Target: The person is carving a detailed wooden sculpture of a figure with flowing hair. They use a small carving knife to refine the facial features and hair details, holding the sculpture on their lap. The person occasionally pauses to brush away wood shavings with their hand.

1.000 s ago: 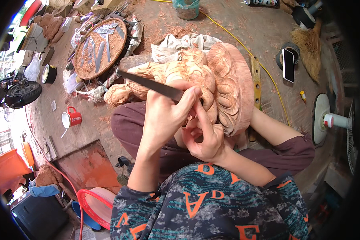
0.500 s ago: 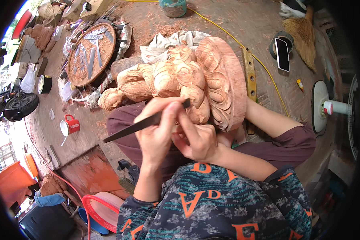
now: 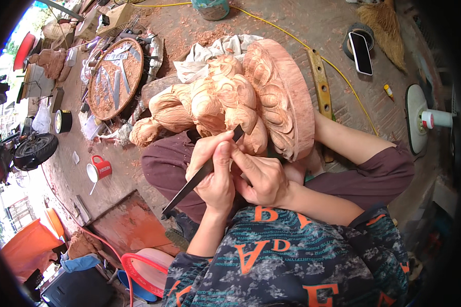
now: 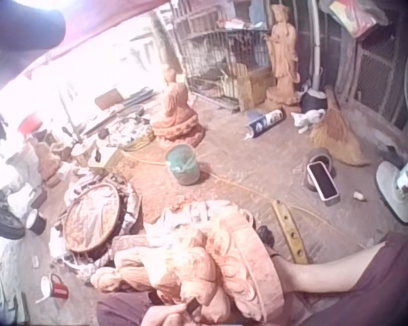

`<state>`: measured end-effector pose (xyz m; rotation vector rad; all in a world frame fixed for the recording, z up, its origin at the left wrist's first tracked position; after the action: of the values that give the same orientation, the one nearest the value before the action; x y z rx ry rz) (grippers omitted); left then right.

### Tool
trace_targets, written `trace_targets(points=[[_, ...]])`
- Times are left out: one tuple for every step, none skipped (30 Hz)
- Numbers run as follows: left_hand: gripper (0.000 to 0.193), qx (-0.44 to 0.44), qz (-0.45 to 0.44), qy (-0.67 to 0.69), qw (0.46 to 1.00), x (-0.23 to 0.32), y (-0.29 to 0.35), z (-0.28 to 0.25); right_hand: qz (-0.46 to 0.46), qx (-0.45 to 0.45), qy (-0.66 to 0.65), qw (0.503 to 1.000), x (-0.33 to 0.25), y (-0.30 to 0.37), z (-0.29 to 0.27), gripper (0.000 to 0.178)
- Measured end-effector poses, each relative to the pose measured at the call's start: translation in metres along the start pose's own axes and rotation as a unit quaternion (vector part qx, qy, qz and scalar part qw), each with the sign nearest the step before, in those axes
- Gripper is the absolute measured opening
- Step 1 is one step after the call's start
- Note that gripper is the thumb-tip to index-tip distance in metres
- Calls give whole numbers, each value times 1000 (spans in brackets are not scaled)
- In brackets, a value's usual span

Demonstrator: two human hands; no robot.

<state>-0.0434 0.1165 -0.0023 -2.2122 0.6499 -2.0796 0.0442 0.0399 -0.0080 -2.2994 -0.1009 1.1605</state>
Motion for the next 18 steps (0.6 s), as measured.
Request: trace_targets(points=[[13,16,-45,37,998,-11,6,-4,17,-35,8,999,-1,0,3,64],[13,32,-90,73,993,-19,10,-7,34,-70,15,997,-1,-1,6,63],[14,47,-98,136,985,-19,13,-9,-1,-38,14,999,-6,-5,6,59],[13,45,-93,102,989,-21,13,-14,4,-29,5,1000,-5,-5,4,58],[13,36,-66,52,996,-17,13,-12,9,-20,-4,1000,-5,-6,-1,56],[13,28,-40,2,999,-13,13,-5,14,-11,-13,1000,-4,-4,-5,55],[12,24,-4,10,1000,-9,14,3,17,0,-2,1000,-1,0,-8,52],[12,40,-25,40,998,-15,16,4,19,0,6,1000,0,0,-6,51],[12,59,-63,78,993,-24,20,-2,15,-20,20,999,-3,-1,-1,50],[12,77,-100,117,985,-34,25,-5,11,-40,36,998,-7,-5,0,49],[13,86,-105,136,981,-39,27,-10,11,-36,27,999,-8,-5,-2,48],[13,78,-97,121,985,-37,28,-9,10,-31,19,999,-8,-6,-3,47],[13,71,-88,104,988,-33,26,-7,8,-26,7,1000,-9,-6,-3,46],[13,64,-79,86,991,-28,24,-4,14,-22,4,1000,-6,-5,-3,46],[12,59,-42,56,996,-18,20,3,20,-19,0,1000,-2,-2,-5,46],[12,63,-53,65,994,-23,22,5,32,-15,-1,999,1,3,-7,46],[13,73,-76,90,990,-30,26,1,34,-19,8,999,-2,0,-4,46],[13,82,-100,114,985,-38,30,-4,26,-42,39,998,-4,3,3,46]])
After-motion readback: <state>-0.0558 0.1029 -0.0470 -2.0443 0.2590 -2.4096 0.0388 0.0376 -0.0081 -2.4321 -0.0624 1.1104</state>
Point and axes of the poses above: each hand's wrist, its own y-axis away from the middle knuckle, its own z-axis out of the palm, x = y × z, the point moved 8 cm from there along -y, towards the middle knuckle, and after that the axes turned 1 degree about -x, right-handed, at the moved point
